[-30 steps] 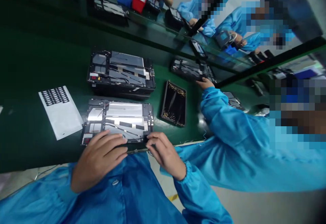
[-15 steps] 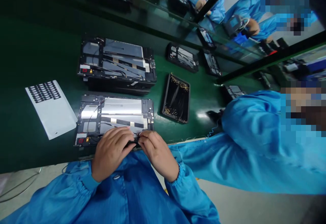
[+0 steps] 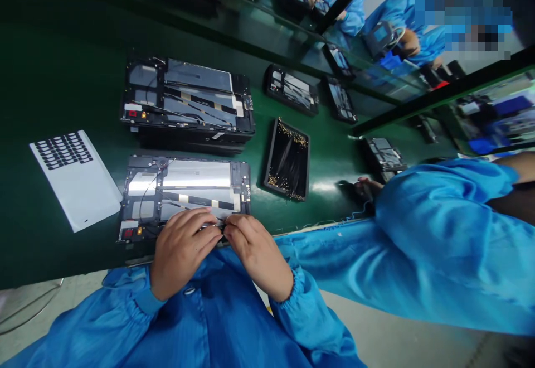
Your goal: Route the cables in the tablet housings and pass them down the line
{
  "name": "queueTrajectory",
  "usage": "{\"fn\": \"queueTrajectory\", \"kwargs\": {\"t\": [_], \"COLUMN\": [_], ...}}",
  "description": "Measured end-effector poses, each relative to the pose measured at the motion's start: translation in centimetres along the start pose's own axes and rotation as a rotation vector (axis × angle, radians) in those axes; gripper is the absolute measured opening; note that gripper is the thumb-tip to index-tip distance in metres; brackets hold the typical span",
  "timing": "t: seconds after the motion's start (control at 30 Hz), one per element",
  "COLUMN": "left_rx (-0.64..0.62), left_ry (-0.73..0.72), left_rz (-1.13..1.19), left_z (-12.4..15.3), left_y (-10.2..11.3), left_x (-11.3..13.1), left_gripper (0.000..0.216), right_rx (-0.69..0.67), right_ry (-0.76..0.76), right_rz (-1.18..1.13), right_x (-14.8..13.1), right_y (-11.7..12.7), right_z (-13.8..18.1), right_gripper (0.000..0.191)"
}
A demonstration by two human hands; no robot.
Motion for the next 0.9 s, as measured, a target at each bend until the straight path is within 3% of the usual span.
{"fn": "queueTrajectory", "kwargs": {"t": [0.2, 0.4, 0.9], "left_rx": [0.009, 0.001, 0.011], "left_ry": [-0.051, -0.069, -0.028], "left_rz": [-0.053, -0.071, -0.091], "left_z": [0.0, -0.3, -0.5], "left_y": [0.2, 0.2, 0.0], "left_x": [0.4, 0.6, 0.6], "left_gripper": [0.016, 0.013, 0.013], "right_rx": [0.045, 0.243, 0.205], "right_ry": [0.008, 0.031, 0.026], "right_rz": [-0.038, -0.139, -0.104], "right_x": [0.2, 1.6, 1.7], "right_y": [0.3, 1.0, 0.3], "right_z": [0.4, 2.3, 1.4], "right_gripper": [0.016, 0.015, 0.012]}}
Point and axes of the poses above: each hand's wrist, its own z-axis away from the middle knuckle, its own y-axis out of the back of the hand, x = y × z, the point moved 6 cm from there along -z, towards the middle knuckle, and after that the axes turned 9 degrees about -z, right-handed, at the moved point
